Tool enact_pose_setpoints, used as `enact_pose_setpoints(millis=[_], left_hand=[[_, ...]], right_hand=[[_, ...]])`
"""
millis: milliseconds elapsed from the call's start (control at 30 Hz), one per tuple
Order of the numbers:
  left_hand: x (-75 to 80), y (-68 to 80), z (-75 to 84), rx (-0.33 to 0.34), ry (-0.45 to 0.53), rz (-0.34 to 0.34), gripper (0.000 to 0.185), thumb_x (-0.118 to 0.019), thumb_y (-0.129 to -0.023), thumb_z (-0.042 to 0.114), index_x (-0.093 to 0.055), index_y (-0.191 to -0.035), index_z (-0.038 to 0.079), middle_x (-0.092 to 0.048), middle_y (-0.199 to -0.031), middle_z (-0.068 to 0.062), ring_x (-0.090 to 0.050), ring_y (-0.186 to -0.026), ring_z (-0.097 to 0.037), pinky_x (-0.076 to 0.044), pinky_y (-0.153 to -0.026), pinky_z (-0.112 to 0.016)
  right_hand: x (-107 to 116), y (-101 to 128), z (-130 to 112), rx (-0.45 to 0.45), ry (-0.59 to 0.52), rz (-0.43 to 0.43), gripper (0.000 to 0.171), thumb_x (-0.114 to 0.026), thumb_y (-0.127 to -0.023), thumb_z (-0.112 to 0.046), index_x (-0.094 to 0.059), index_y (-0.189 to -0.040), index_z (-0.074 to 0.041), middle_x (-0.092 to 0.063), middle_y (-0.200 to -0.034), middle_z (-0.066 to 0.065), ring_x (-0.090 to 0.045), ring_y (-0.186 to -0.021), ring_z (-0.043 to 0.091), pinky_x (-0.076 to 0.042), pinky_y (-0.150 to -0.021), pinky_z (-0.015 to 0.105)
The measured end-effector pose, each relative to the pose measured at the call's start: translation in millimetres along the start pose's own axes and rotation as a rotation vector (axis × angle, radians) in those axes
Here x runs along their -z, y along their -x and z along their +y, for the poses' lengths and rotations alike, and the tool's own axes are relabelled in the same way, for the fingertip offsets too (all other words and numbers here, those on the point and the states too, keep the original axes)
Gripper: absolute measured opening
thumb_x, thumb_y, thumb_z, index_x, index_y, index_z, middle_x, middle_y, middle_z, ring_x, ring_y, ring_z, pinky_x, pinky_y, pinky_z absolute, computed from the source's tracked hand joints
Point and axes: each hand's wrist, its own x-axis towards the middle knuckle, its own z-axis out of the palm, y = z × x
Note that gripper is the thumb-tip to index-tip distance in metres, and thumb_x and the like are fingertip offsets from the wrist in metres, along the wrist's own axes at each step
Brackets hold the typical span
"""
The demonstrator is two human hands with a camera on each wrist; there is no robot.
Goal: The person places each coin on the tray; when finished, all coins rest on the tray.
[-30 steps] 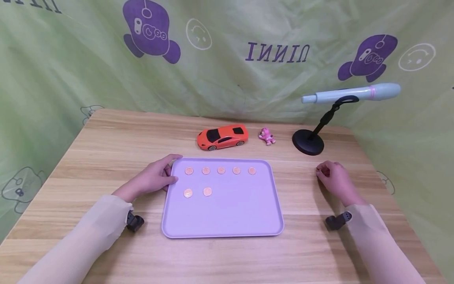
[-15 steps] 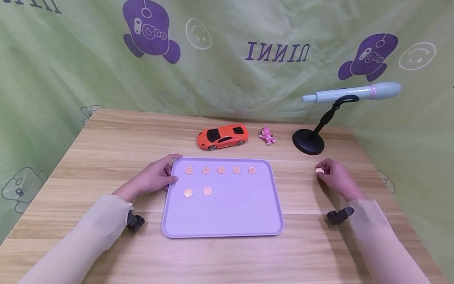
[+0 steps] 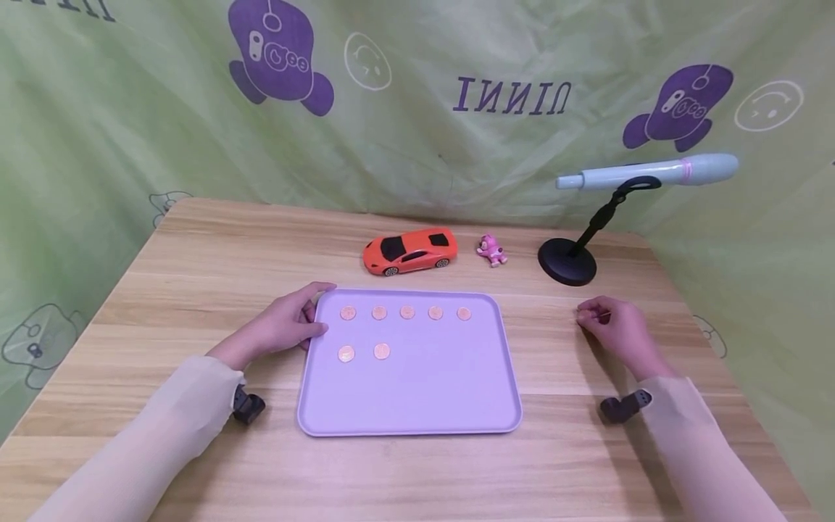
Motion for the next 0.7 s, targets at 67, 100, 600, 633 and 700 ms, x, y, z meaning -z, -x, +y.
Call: enact_pose_setpoints(millis=[67,100,600,633,700], left_hand=[[-0.2,0.2,-0.3,-0.001,-0.003,0.002,0.069,-0.065,-0.098,0.0,-0.035,-0.16,0.006,-0.053,-0.094,-0.013,-0.06,-0.073,-0.018,-0.062,-0.062,-0.028],[-0.2,0.4,-0.1,-0.002,-0.004,0.002,0.069,-0.066,-0.098,0.0,-0.035,-0.16,0.006,-0.053,-0.094,-0.013,-0.06,-0.073,-0.018,-0.062,-0.062,-0.028],[-0.2,0.5,1.3,0.011,-0.012,0.0,0.069,-0.066,-0.099,0.002,-0.035,-0.161,0.007,-0.053,-0.095,-0.013,-0.06,-0.073,-0.018,-0.062,-0.063,-0.029],[-0.2,0.4,1.1,0.013,-0.012,0.0,0.069,-0.066,-0.099,0.002,-0.035,-0.161,0.008,-0.053,-0.095,-0.013,-0.06,-0.073,-0.018,-0.062,-0.064,-0.029],[-0.1,0.6,0.8,0.018,-0.011,0.001,0.07,-0.066,-0.099,0.002,-0.034,-0.161,0.008,-0.053,-0.095,-0.013,-0.06,-0.074,-0.018,-0.062,-0.064,-0.029]], right_hand=[[-3,0,-2,0.004,-0.017,0.006,0.018,-0.075,-0.095,-0.007,-0.074,-0.109,0.005,-0.074,-0.095,0.021,-0.055,-0.075,-0.002,-0.046,-0.065,0.01],[-5,0,-4,0.005,-0.027,0.007,0.02,-0.075,-0.096,-0.009,-0.074,-0.11,0.005,-0.074,-0.095,0.02,-0.054,-0.074,-0.003,-0.046,-0.065,0.01],[-32,-7,-80,0.0,-0.278,-0.208,0.03,-0.073,-0.099,-0.015,-0.073,-0.126,-0.001,-0.077,-0.113,0.018,-0.063,-0.085,0.005,-0.054,-0.072,0.014],[-34,-7,-86,0.007,-0.297,-0.225,0.03,-0.072,-0.099,-0.014,-0.073,-0.126,-0.001,-0.077,-0.114,0.018,-0.063,-0.086,0.007,-0.055,-0.072,0.014],[-39,-7,-97,0.022,-0.316,-0.259,0.029,-0.071,-0.099,-0.011,-0.073,-0.126,-0.001,-0.077,-0.115,0.018,-0.064,-0.087,0.009,-0.055,-0.072,0.015]])
